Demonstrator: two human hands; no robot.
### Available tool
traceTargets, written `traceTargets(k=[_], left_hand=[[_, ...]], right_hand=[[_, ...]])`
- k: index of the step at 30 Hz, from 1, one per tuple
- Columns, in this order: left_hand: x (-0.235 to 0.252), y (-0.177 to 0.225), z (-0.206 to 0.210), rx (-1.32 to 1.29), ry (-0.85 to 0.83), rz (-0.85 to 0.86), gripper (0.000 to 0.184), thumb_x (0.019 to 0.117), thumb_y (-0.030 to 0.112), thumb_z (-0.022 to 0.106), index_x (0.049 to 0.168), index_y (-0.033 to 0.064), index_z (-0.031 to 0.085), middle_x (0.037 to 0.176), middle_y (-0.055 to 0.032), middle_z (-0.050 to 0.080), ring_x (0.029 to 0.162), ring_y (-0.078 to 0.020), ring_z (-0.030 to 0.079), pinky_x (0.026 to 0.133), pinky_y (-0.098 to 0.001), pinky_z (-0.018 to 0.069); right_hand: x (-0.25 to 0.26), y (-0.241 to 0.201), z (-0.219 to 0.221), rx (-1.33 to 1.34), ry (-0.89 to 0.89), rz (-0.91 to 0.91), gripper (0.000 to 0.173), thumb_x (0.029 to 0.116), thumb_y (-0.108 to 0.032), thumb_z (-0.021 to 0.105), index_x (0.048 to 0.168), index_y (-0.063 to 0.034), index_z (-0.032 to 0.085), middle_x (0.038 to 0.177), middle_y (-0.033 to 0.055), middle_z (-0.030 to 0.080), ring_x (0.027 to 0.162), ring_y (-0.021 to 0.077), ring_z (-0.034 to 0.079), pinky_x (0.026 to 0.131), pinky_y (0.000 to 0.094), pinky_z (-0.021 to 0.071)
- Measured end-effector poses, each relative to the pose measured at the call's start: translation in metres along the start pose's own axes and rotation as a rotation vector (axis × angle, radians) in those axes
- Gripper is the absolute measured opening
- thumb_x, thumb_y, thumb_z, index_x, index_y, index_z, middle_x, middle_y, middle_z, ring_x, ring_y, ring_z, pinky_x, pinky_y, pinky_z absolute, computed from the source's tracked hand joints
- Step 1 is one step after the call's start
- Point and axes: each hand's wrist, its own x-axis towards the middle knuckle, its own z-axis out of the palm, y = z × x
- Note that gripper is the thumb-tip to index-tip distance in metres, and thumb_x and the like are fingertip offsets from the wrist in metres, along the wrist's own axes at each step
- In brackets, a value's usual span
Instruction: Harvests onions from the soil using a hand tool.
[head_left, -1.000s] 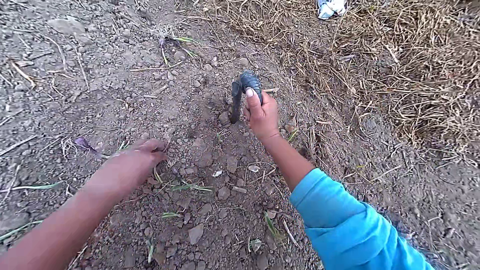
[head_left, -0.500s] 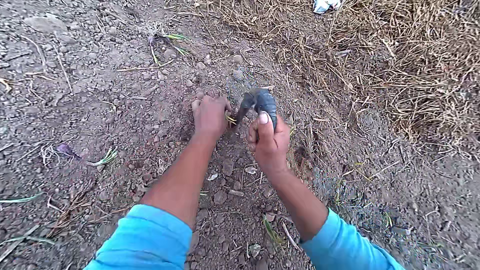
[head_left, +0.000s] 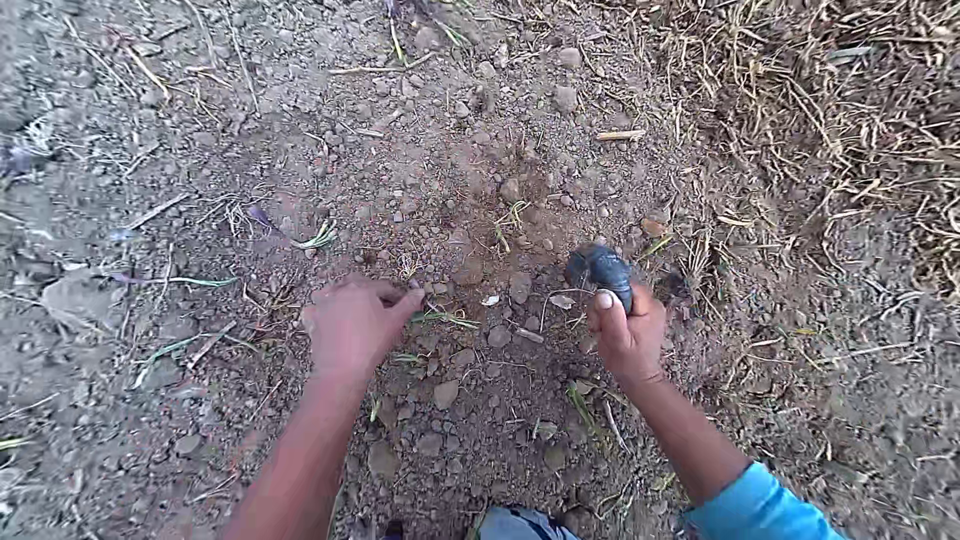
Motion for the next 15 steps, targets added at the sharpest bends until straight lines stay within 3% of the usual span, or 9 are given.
traceTargets(k=[3,5,7,9,11,13,14,15], left_hand=[[0.003,0.032,0.024,-0.074,0.045,-0.058,0.025,0.0907,0.033,0.080,0.103,0.0112,0.081,0.122,-0.0220,0.066,0.125,-0.0494,0.052,0.097,-0.0742,0.0377],[0.010,0.041,0.007,-0.237,0.081,-0.074,0.022,0.0963,0.018,0.071,0.112,0.0053,0.078,0.126,-0.0251,0.064,0.127,-0.0486,0.051,0.101,-0.0718,0.0387],[0.009,0.026,-0.032,-0.469,0.217,-0.106,0.026,0.1041,0.010,0.056,0.122,-0.0034,0.070,0.125,-0.0261,0.067,0.122,-0.0397,0.061,0.104,-0.0625,0.0443],[-0.008,-0.014,-0.083,-0.647,0.443,-0.102,0.028,0.1060,0.010,0.043,0.121,-0.0038,0.062,0.114,-0.0147,0.069,0.103,-0.0188,0.067,0.095,-0.0431,0.0522],[-0.048,-0.070,-0.135,-0.734,0.608,-0.152,0.028,0.1060,0.014,0.036,0.121,0.0008,0.055,0.103,-0.0046,0.066,0.090,-0.0098,0.066,0.084,-0.0362,0.0552],[-0.097,-0.119,-0.168,-0.741,0.664,-0.333,0.017,0.1086,0.018,0.038,0.111,0.0099,0.052,0.087,0.0060,0.056,0.073,-0.0029,0.061,0.073,-0.0290,0.0575],[-0.119,-0.141,-0.172,-0.684,0.628,-0.439,0.016,0.1081,0.018,0.040,0.106,0.0099,0.053,0.083,0.0048,0.053,0.068,-0.0032,0.058,0.068,-0.0278,0.0568],[-0.137,-0.161,-0.169,-0.600,0.538,-0.502,0.019,0.1081,0.016,0.041,0.108,0.0042,0.056,0.085,-0.0026,0.055,0.068,-0.0091,0.057,0.068,-0.0327,0.0546]], right_hand=[[0.000,-0.001,-0.001,-0.031,-0.011,0.037,0.062,0.0972,-0.066,0.044,0.085,-0.0069,0.061,0.054,-0.0068,0.047,0.043,0.0033,0.046,0.042,0.0264,0.0424],[0.003,0.001,0.000,-0.063,-0.008,0.038,0.063,0.0968,-0.064,0.044,0.084,-0.0045,0.061,0.053,-0.0052,0.047,0.042,0.0052,0.046,0.042,0.0285,0.0425],[0.004,-0.001,0.000,-0.099,-0.012,0.046,0.062,0.0977,-0.059,0.044,0.087,-0.0013,0.063,0.054,-0.0032,0.049,0.044,0.0068,0.048,0.045,0.0305,0.0440],[0.005,-0.005,0.000,-0.150,-0.019,0.053,0.059,0.0992,-0.051,0.044,0.091,0.0041,0.064,0.055,0.0025,0.052,0.045,0.0123,0.050,0.046,0.0361,0.0451],[0.006,-0.006,0.000,-0.199,-0.032,0.055,0.060,0.1001,-0.049,0.042,0.090,0.0058,0.063,0.055,0.0061,0.052,0.046,0.0168,0.052,0.048,0.0404,0.0454],[0.008,-0.003,-0.003,-0.224,-0.046,0.070,0.064,0.0994,-0.051,0.041,0.089,0.0074,0.063,0.057,0.0093,0.053,0.047,0.0213,0.052,0.050,0.0447,0.0453],[0.009,-0.002,-0.004,-0.222,-0.065,0.092,0.065,0.0992,-0.052,0.041,0.092,0.0088,0.063,0.059,0.0117,0.054,0.050,0.0241,0.053,0.052,0.0475,0.0458],[0.009,-0.001,-0.005,-0.216,-0.087,0.110,0.066,0.0993,-0.052,0.041,0.096,0.0101,0.063,0.061,0.0138,0.055,0.052,0.0265,0.055,0.054,0.0506,0.0464]])
